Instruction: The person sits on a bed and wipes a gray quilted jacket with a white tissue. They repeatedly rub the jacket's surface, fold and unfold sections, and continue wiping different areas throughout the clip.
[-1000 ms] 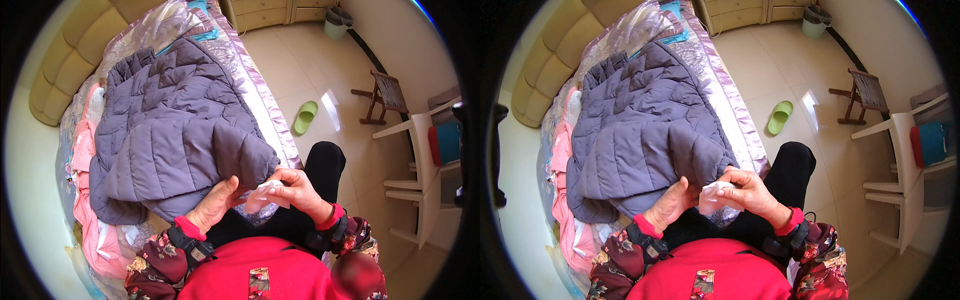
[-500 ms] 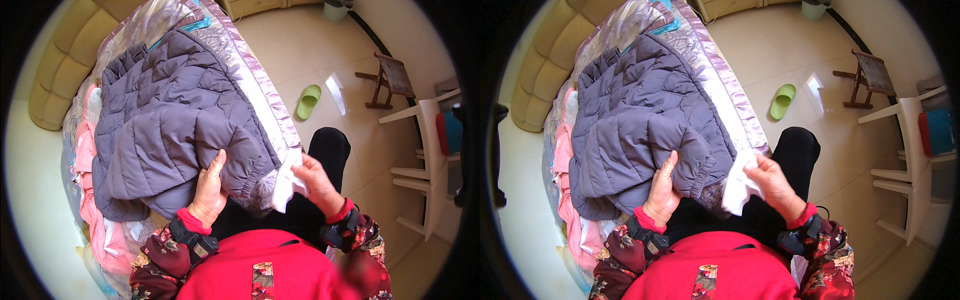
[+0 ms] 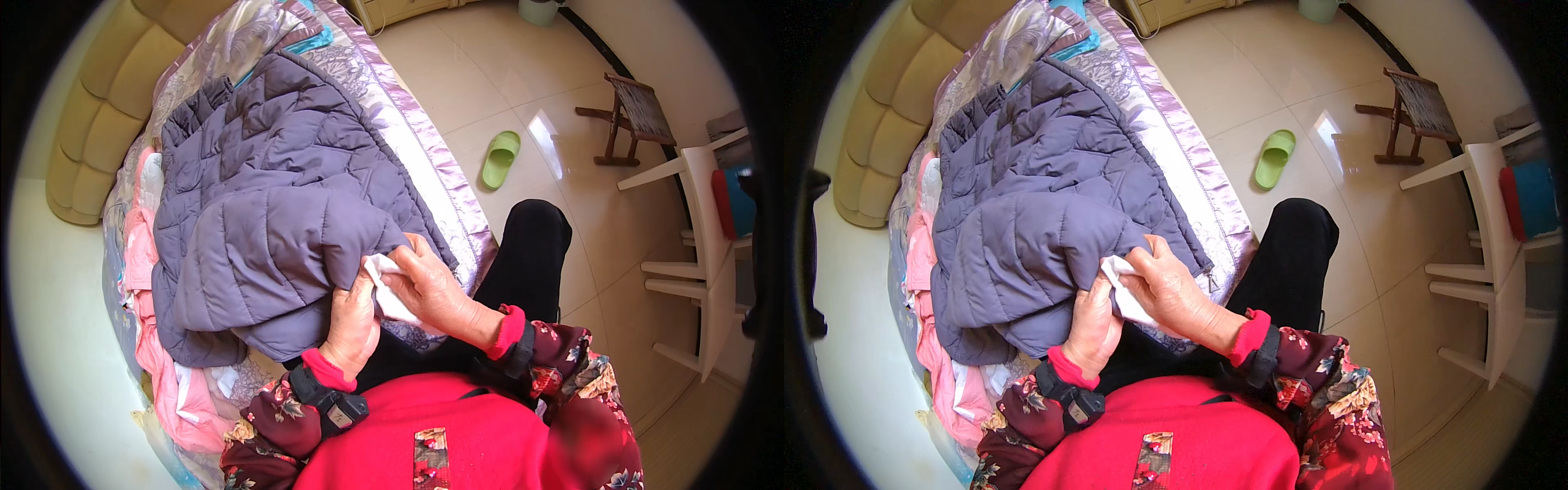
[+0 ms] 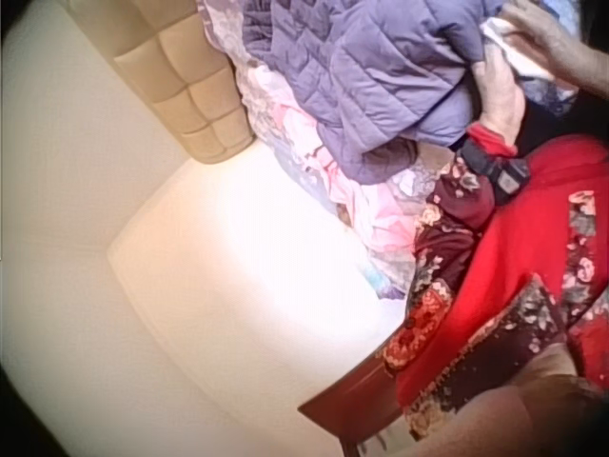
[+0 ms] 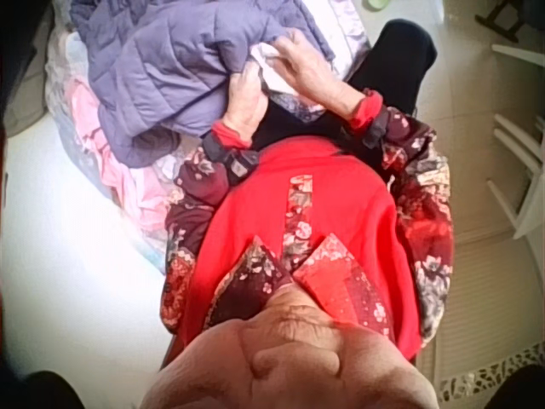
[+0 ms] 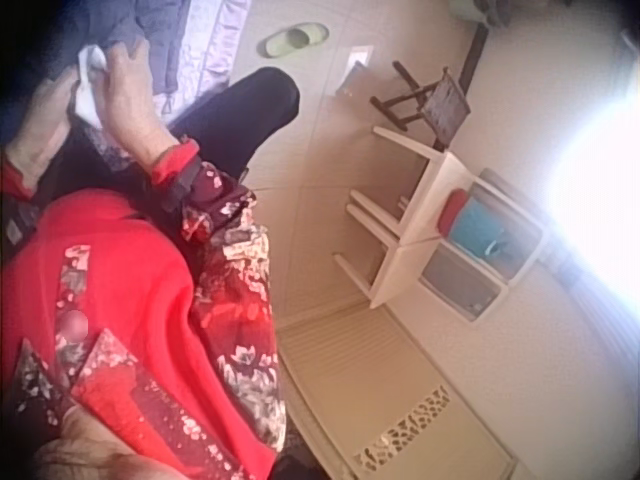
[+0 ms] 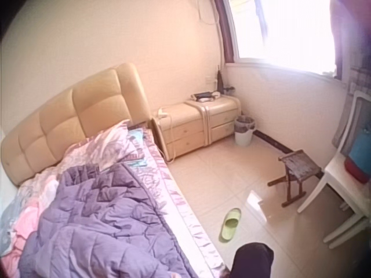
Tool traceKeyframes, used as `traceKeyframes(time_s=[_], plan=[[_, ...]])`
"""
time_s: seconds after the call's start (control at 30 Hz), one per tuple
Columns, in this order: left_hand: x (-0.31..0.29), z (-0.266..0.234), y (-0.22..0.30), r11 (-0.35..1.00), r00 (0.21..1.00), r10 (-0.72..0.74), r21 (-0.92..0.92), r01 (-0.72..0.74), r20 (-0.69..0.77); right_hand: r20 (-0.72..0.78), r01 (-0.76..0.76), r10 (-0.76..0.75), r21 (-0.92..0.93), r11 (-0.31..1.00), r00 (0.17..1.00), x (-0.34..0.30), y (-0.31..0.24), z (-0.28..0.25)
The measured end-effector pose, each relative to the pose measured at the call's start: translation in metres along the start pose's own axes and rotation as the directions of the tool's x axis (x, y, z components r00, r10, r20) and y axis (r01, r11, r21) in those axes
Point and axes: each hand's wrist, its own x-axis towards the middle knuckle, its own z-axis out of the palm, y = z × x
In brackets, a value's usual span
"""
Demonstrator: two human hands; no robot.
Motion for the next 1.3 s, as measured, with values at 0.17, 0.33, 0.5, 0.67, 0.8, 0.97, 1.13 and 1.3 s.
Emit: traceKeyframes(time_s=[0.17,0.33,0.5,0.67,0.8,0.97,1.13,1.3], plan=[[-0.002,0.002,0.004,1.0,1.0,0.007,0.0,-0.007,-0.003,-0.174,-0.153,0.147,-0.024,0.988,0.974,0.008,0.003,0.007],[-0.01,-0.003,0.01,0.996,0.997,-0.048,-0.068,0.052,0.056,-0.384,-0.301,0.267,-0.029,0.953,0.884,0.029,0.049,0.0],[-0.011,0.002,0.029,0.998,0.995,-0.036,-0.044,0.04,0.092,-0.19,-0.496,0.605,0.413,0.764,0.773,0.017,0.087,-0.052],[-0.006,0.007,0.025,0.999,0.999,-0.001,-0.055,0.003,0.039,0.025,-0.418,0.552,0.682,0.6,0.834,-0.004,0.059,-0.072],[-0.003,0.002,0.02,1.0,1.0,-0.01,-0.028,0.011,0.01,0.032,-0.477,0.587,0.62,0.623,0.809,-0.026,0.049,-0.073],[-0.001,-0.002,0.014,0.999,0.999,-0.032,-0.017,0.032,0.013,0.099,-0.478,0.562,0.658,0.582,0.821,-0.038,0.041,-0.07],[-0.001,0.0,0.011,0.999,0.999,-0.036,-0.014,0.036,0.011,0.106,-0.479,0.541,0.624,0.617,0.834,-0.039,0.03,-0.064],[-0.003,0.003,0.014,0.999,0.999,-0.049,-0.004,0.049,0.015,0.085,-0.438,0.481,0.571,0.694,0.872,-0.037,0.032,-0.06]])
